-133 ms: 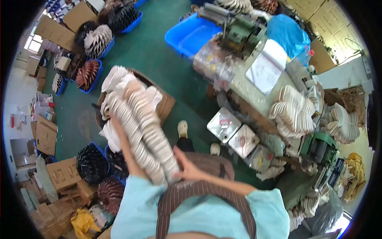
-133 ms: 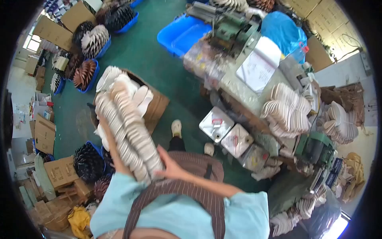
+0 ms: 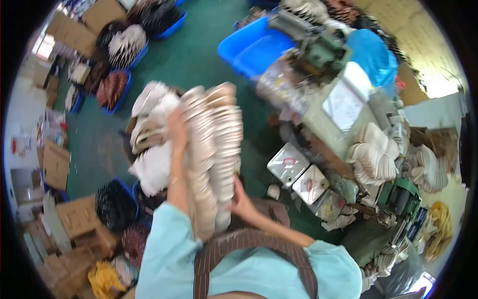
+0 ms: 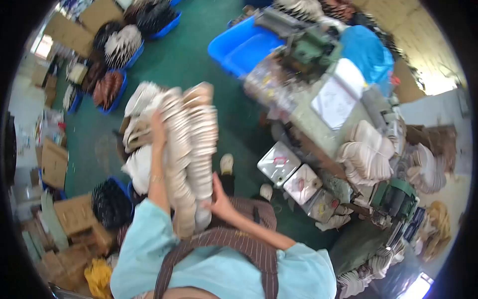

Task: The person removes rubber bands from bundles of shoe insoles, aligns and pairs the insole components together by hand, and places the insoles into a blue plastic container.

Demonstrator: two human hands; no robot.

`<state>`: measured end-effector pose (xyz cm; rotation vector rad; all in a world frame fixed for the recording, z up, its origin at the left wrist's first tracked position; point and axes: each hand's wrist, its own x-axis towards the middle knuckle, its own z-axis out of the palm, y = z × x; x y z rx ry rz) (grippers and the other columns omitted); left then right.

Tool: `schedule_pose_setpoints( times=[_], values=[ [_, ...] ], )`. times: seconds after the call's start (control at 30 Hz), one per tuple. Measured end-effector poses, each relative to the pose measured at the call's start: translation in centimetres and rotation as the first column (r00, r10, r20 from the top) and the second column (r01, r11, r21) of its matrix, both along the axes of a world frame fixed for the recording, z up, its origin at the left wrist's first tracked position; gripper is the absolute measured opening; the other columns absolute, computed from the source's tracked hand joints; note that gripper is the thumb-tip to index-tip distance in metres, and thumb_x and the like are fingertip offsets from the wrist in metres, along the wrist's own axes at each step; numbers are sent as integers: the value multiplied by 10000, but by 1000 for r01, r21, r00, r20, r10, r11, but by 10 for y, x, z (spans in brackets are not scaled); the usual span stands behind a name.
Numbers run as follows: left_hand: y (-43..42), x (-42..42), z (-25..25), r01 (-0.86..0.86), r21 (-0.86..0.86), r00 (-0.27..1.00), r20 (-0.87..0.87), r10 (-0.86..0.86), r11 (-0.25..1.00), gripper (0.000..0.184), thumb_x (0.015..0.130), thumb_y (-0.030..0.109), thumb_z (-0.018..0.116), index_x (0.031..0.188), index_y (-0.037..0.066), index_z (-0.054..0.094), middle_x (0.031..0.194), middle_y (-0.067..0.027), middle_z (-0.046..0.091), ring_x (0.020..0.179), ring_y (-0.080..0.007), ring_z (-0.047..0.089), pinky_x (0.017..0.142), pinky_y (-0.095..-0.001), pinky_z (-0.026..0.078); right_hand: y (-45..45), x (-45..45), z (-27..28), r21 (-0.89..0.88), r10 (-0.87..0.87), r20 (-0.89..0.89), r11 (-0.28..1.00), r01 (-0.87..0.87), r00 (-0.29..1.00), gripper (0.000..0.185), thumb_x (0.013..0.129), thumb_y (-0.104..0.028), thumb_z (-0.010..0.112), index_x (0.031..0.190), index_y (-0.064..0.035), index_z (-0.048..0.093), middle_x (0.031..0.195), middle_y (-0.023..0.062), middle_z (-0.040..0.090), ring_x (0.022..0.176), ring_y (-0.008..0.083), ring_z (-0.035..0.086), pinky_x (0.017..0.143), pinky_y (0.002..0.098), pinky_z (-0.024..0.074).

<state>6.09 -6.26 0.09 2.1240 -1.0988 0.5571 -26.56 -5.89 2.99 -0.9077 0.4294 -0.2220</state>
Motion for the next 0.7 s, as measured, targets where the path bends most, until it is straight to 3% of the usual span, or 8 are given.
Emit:
schedule_pose_setpoints(
  times=[0.03,0.13,0.23,0.37,0.43,0.5,0.57,0.7],
  values=[
    [-28,-26,79,121,50,960,-260,-104,991,319,930,164,365,1063,-21,589,1017,-194,601,961,-354,534,928,-424,368,8,24,-8,98,-30,-46,995,34,998,776,880,-264,616,1456,-119,117,1397,99,366,1233,245,409,1022,415,324],
    [-94,-60,99,461,-39,836,-314,-449,886,295,926,215,415,941,7,624,975,-171,611,957,-347,521,931,-453,341,-3,28,21,627,-166,-19,767,141,986,865,827,-741,282,1458,-172,121,1423,103,339,1284,278,360,1035,457,292],
    [-143,-119,137,693,28,650,-458,-607,720,314,906,313,474,911,34,616,998,-177,593,1003,-323,514,1000,-462,299,-9,42,39,769,-437,-228,468,437,870,732,855,-639,376,1393,-145,328,1434,49,345,1296,287,348,1032,476,289],
    [-177,-200,169,949,40,305,-366,-879,312,402,909,411,456,993,47,605,1077,-160,568,1159,-284,461,1084,-478,197,-25,18,-14,741,-671,-121,429,516,732,674,852,-575,428,1355,-128,383,1416,58,373,1296,262,347,1039,467,292],
    [-186,-236,177,994,-66,75,-179,-981,88,490,890,473,459,1101,46,575,1148,-151,554,1220,-273,423,1084,-486,193,-39,3,-51,885,-758,290,444,137,584,625,863,-556,425,1311,-121,432,1370,73,432,1256,246,398,1055,461,294],
    [-194,-258,173,996,-63,-74,-188,-979,-63,551,877,491,467,1221,62,513,1247,-124,513,1243,-265,401,1074,-501,206,-63,-4,-58,952,-863,91,222,211,497,596,868,-539,424,1285,-115,458,1303,74,502,1191,238,462,1051,455,318],
    [-185,-284,163,995,-8,-98,-190,-977,-99,575,861,485,493,1285,97,468,1321,-98,463,1263,-264,377,1064,-507,223,-55,-72,-148,996,-996,20,27,87,84,543,887,-505,400,1265,-123,481,1281,84,503,1188,253,456,1026,495,334],
    [-215,-286,157,936,207,-206,-332,-920,-284,636,816,490,550,1329,135,425,1385,-87,397,1287,-282,347,1064,-514,218,-58,-49,-150,959,-993,-99,-111,259,-56,541,893,-490,386,1282,-121,464,1302,91,484,1202,259,446,1032,496,328]
  ],
)
